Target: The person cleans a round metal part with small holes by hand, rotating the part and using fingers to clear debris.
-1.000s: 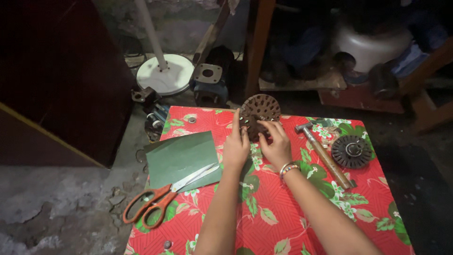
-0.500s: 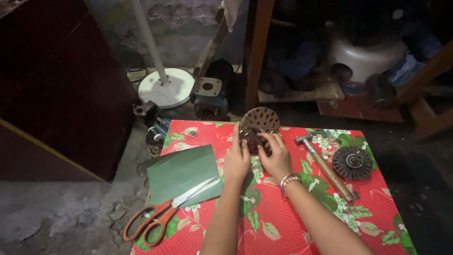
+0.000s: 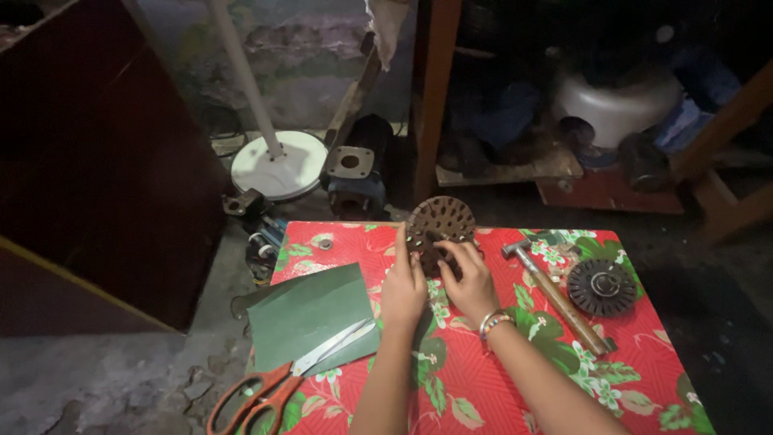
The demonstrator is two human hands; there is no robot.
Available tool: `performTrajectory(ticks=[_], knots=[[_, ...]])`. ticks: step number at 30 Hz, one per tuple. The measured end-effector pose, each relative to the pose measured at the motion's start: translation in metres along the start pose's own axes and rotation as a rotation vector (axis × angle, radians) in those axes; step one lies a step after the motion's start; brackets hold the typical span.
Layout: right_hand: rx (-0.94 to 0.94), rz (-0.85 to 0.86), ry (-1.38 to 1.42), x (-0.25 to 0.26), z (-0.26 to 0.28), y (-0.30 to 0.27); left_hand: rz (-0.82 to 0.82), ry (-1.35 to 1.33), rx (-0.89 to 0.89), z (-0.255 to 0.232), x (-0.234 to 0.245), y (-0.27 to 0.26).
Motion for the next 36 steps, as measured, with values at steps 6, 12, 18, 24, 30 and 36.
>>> performTrajectory(ticks=[6,12,18,24,30,36], knots=[[-0.002,-0.002,0.0,-0.0002,-0.0055,-0.0031,0.023,0.022,0.018,-0.0009,0.0004,-0.0018],[0.076,0.037,-0.059,-0.0038,-0.0055,-0.0012,0.0,0.0,-0.003,-0.0009,0.0012,-0.0009],[0.005,0.099,-0.114,-0.0062,-0.0046,-0.0009,0.011,-0.004,0.006,0.0005,0.0003,-0.0006],[0.028,0.092,-0.082,-0.0046,-0.0029,-0.0024,-0.014,-0.052,-0.026,0.0001,0.0019,-0.0011],[-0.005,0.08,-0.146,-0.0034,-0.0021,-0.0034,0.021,0.01,0.042,0.0017,0.0011,-0.0022],[0.005,0.085,-0.189,-0.0012,0.0037,0.001,0.005,-0.021,0.012,-0.0001,0.0023,-0.0009]])
Point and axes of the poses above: each hand's wrist, its own y-axis towards the middle knuckle, its own x-axis out of the back of the hand, z = x × y, the point moved 3 cm from there along y, towards the middle knuckle, and after that the axes turned 3 degrees about -x, right-handed, at the moved point
